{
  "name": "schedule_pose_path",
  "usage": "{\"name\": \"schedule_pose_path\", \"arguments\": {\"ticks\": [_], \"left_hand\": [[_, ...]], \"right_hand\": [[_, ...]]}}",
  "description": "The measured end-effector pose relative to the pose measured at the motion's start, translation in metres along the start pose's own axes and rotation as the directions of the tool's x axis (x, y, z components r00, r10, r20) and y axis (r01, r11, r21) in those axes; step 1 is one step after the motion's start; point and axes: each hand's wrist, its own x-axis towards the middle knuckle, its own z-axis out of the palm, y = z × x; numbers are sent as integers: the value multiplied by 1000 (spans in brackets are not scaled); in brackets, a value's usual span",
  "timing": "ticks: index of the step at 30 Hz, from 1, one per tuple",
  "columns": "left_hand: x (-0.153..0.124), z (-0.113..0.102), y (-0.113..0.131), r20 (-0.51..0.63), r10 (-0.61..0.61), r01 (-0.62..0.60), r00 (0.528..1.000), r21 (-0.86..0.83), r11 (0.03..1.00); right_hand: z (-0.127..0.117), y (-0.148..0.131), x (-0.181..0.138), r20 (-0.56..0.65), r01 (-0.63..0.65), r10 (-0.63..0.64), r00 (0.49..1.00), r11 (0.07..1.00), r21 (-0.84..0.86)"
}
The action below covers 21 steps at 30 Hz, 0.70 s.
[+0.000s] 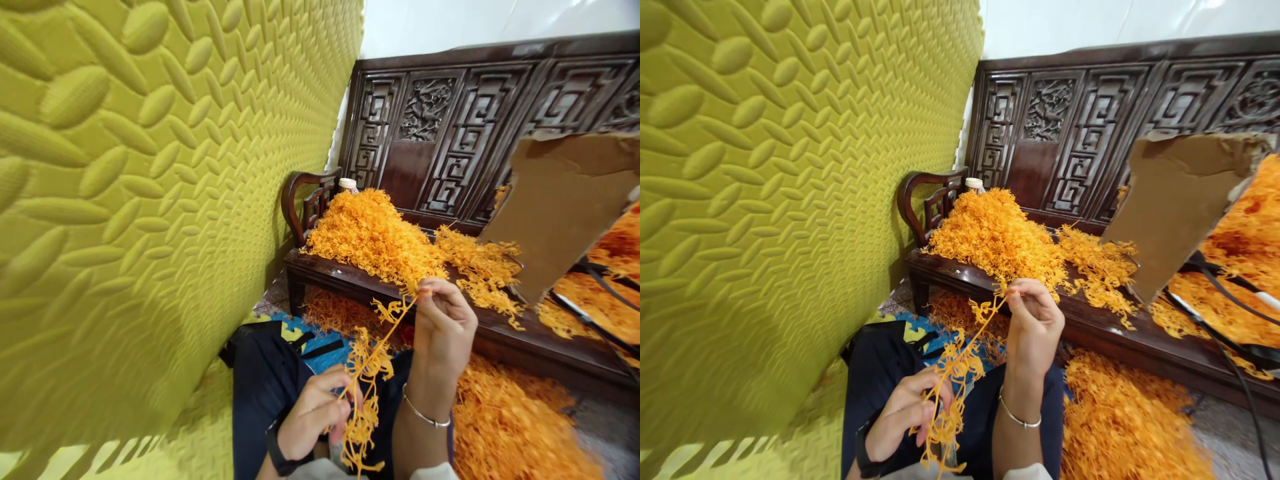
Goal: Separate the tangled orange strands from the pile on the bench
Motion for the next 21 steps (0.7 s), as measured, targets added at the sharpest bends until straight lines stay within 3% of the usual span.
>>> {"name": "schedule_pose_path", "arguments": {"ticks": [4, 7, 10, 13, 16, 18, 21], "left_hand": [[-4, -2, -4, 6, -16, 16, 1000, -30, 999], [-15, -12, -13, -15, -42, 40, 999, -84, 996], [-26, -26, -19, -134, -95, 82, 986, -94, 992], [-28, -39, -20, -251, -49, 45, 967, -22, 999], [-25, -47, -24, -319, 29, -19, 947, 35, 999], [-23, -52, -31, -334, 46, -33, 941, 43, 999], [-24, -57, -43, -305, 33, -27, 952, 22, 999]], "right_hand": [[-9, 2, 10, 8, -36, 36, 999, 999, 29], [-25, -2, 40, -124, 137, -125, 984, 986, 98], [-28, -10, 82, -300, 431, -395, 868, 900, 64], [-13, -3, 122, -256, 582, -584, 770, 808, -90], [0, 34, 154, -60, 487, -531, 845, 812, -322], [-1, 70, 168, 110, 364, -356, 928, 804, -470], [-13, 119, 174, 191, 187, -91, 977, 795, -578]]}}
